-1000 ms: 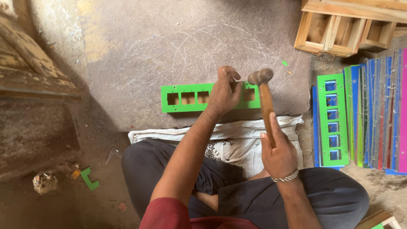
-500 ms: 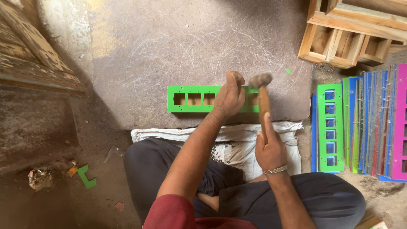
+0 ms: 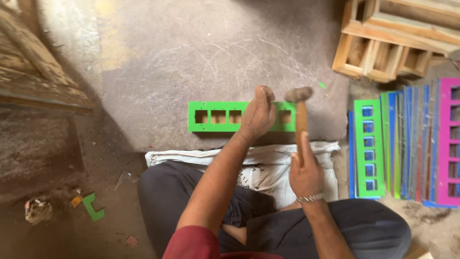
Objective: The person sits on the floor and uses a hammer to drive nails into green and dark green plastic frames placed on wooden boards. They repeatedly hammer, flip, and reposition the frames, then stack completed units on a nearby pile.
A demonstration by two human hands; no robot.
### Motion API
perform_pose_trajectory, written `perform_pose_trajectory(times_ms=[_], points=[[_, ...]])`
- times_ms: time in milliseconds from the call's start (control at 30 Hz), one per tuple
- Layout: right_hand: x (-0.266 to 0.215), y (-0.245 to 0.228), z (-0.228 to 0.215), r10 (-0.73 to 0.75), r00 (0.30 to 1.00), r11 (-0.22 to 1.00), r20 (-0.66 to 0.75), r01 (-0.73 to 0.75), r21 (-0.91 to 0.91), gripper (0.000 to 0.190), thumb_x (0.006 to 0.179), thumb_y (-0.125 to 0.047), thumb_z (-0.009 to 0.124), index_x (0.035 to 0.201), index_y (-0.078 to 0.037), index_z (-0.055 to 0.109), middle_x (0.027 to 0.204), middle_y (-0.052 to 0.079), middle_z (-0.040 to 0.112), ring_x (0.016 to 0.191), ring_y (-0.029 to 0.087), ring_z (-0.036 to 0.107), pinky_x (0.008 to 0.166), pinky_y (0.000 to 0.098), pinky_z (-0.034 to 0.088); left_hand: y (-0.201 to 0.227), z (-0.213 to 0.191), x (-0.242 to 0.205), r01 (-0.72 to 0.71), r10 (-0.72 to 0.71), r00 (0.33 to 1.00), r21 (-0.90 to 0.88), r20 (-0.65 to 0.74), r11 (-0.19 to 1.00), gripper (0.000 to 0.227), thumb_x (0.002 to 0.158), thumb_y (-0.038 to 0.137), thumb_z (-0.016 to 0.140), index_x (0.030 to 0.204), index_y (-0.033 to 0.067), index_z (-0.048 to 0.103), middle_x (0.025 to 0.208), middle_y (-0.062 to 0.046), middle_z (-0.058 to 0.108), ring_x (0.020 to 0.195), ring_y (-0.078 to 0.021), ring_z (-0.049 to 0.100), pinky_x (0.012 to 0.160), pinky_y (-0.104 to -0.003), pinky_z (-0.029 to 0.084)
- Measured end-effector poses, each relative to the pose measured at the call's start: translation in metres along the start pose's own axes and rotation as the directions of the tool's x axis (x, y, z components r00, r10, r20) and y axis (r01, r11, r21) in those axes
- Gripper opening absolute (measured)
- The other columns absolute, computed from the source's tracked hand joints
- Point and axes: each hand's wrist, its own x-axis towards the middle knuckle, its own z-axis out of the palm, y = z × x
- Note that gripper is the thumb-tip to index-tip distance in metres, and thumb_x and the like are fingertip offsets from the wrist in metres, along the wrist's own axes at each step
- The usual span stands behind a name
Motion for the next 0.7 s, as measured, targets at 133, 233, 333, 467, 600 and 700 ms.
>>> perform_pose_trajectory(times_ms=[133, 233, 333, 467, 600, 700], points=[[-0.010, 0.000, 0.001, 0.076, 0.994, 0.997, -0.074, -0.076, -0.001, 0.057, 0.102, -0.012, 0.065, 0.154, -0.003, 0.043, 0.114, 0.029, 0.071, 0.094, 0.041, 0.073, 0.076, 0.0478, 0.059, -0.002, -0.003, -0.013, 0.061, -0.061, 0.998, -0.031, -0.009, 0.998, 0.035, 0.092, -0.003, 0.052, 0.121, -0.0012, 0.031, 0.100, -0.020, 0.059, 0.089, -0.0470, 0.062, 0.075, -0.053, 0.050], [-0.007, -0.001, 0.008, 0.206, 0.978, 0.978, 0.038, -0.207, 0.007, 0.060, 0.101, -0.013, 0.065, 0.156, -0.006, 0.043, 0.107, 0.027, 0.072, 0.093, 0.042, 0.073, 0.075, 0.0490, 0.059, 0.001, -0.001, -0.006, 0.080, -0.080, 0.997, -0.033, 0.004, 0.996, 0.033, 0.094, -0.002, 0.052, 0.122, -0.0010, 0.033, 0.099, -0.020, 0.059, 0.089, -0.0467, 0.062, 0.076, -0.053, 0.051], [-0.005, -0.008, 0.006, 0.270, 0.952, 0.960, 0.142, -0.278, 0.039, 0.067, 0.097, -0.014, 0.064, 0.160, -0.009, 0.041, 0.112, 0.030, 0.071, 0.098, 0.046, 0.071, 0.076, 0.0503, 0.059, 0.006, -0.003, -0.006, 0.111, -0.110, 0.994, -0.035, 0.027, 0.993, 0.030, 0.095, -0.001, 0.054, 0.118, 0.0016, 0.036, 0.095, -0.021, 0.058, 0.087, -0.0471, 0.062, 0.076, -0.054, 0.050], [-0.008, -0.014, -0.015, -0.020, 1.000, 1.000, -0.008, 0.020, 0.023, 0.073, 0.100, -0.017, 0.060, 0.166, -0.012, 0.031, 0.125, 0.035, 0.064, 0.101, 0.045, 0.069, 0.076, 0.0464, 0.059, -0.001, 0.000, -0.010, 0.151, -0.150, 0.989, -0.023, 0.010, 0.988, 0.027, 0.095, 0.001, 0.055, 0.117, 0.0047, 0.039, 0.094, -0.021, 0.059, 0.087, -0.0473, 0.062, 0.075, -0.054, 0.050], [-0.024, -0.016, -0.028, 0.682, 0.643, 0.538, 0.349, -0.763, 0.358, 0.084, 0.095, -0.010, 0.061, 0.169, -0.028, 0.024, 0.082, 0.018, 0.058, 0.057, 0.023, 0.052, 0.046, 0.0400, 0.045, -0.005, 0.003, -0.007, 0.250, -0.249, 0.968, -0.030, 0.025, 0.968, 0.034, 0.091, 0.002, 0.058, 0.121, 0.0050, 0.041, 0.099, -0.021, 0.063, 0.091, -0.0476, 0.063, 0.077, -0.054, 0.050], [-0.026, -0.001, -0.031, 0.672, 0.608, 0.324, 0.423, -0.754, 0.571, 0.084, 0.096, -0.005, 0.054, 0.167, -0.030, 0.017, 0.074, 0.003, 0.051, 0.051, 0.011, 0.047, 0.041, 0.0278, 0.042, 0.004, -0.017, 0.007, 0.287, -0.275, 0.958, -0.366, 0.084, 0.886, 0.043, 0.087, 0.006, 0.059, 0.128, 0.0056, 0.045, 0.109, -0.015, 0.065, 0.086, -0.0361, 0.070, 0.078, -0.045, 0.057]])
